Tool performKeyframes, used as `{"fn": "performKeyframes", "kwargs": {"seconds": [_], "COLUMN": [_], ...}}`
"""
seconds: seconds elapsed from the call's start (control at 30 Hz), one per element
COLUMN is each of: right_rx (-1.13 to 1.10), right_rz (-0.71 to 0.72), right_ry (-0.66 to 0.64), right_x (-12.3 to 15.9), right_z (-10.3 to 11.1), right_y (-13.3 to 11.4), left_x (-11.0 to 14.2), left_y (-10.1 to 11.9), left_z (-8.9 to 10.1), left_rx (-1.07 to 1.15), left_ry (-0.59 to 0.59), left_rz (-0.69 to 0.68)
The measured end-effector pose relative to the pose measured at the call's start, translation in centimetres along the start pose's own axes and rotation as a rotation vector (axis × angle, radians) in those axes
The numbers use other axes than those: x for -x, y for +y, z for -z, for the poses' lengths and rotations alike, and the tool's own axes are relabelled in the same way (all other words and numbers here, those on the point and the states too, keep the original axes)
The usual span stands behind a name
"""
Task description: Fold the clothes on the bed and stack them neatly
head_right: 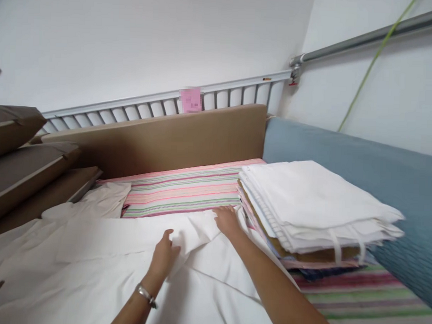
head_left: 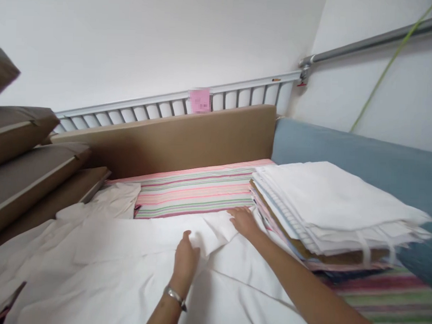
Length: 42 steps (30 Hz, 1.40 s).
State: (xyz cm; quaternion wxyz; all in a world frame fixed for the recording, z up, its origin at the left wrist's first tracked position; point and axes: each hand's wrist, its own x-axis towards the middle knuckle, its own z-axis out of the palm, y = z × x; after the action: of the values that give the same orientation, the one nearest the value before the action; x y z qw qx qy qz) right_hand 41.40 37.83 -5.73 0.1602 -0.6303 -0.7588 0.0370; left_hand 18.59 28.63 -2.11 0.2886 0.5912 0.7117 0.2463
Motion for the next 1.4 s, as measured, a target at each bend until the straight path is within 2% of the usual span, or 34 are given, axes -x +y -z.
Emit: {"fn": "performKeyframes", "kwargs": {"seconds": [0.13,0.27,0.37,0.43,0.53,0.63,0.73,0.83,0.93,1.07,1.23,1.33,1.4], "right_rx": [-0.012,0.019,0.000,-0.025,-0.032,-0.026,-0.053,-0.112,-0.189,-0.249,-0.252,-0.167,-0.095], "right_rz": [0.097,0.130,0.260,0.376,0.467,0.447,0.408,0.329,0.336,0.455,0.575,0.593,0.604], "right_ry": [0.079,0.331,0.413,0.357,0.235,0.142,0.007,-0.072,-0.053,-0.087,-0.128,-0.096,-0.075], "right_x": [0.0,-0.7,0.3,2.0,4.6,5.7,5.3,4.6,4.3,3.6,1.9,0.8,0.1], "right_z": [-0.9,-3.6,-5.2,-6.2,-7.8,-8.5,-7.8,-5.9,-4.0,-3.3,-5.5,-7.7,-9.2], "right_y": [1.3,2.1,-0.8,-3.8,-7.3,-8.1,-7.7,-9.3,-14.2,-23.6,-35.0,-40.6,-43.5], "left_x": [1.2,1.1,1.5,2.0,2.9,3.8,5.1,6.0,6.1,5.2,3.6,2.6,2.0], "left_y": [-0.2,-0.4,-1.5,-3.2,-8.2,-15.3,-21.8,-25.9,-27.4,-26.8,-25.2,-25.8,-26.5], "left_z": [-0.2,-0.2,0.4,1.6,5.2,10.6,16.3,20.7,23.6,25.3,24.7,23.4,22.8], "left_rx": [0.020,-0.160,-0.160,-0.103,-0.100,-0.275,-0.524,-0.718,-0.805,-0.802,-0.710,-0.643,-0.610], "left_ry": [0.123,0.088,0.100,0.170,0.331,0.471,0.489,0.436,0.366,0.372,0.465,0.547,0.573], "left_rz": [-0.222,-0.142,-0.155,-0.207,-0.202,-0.107,-0.022,0.036,0.047,0.024,0.084,0.148,0.173]}}
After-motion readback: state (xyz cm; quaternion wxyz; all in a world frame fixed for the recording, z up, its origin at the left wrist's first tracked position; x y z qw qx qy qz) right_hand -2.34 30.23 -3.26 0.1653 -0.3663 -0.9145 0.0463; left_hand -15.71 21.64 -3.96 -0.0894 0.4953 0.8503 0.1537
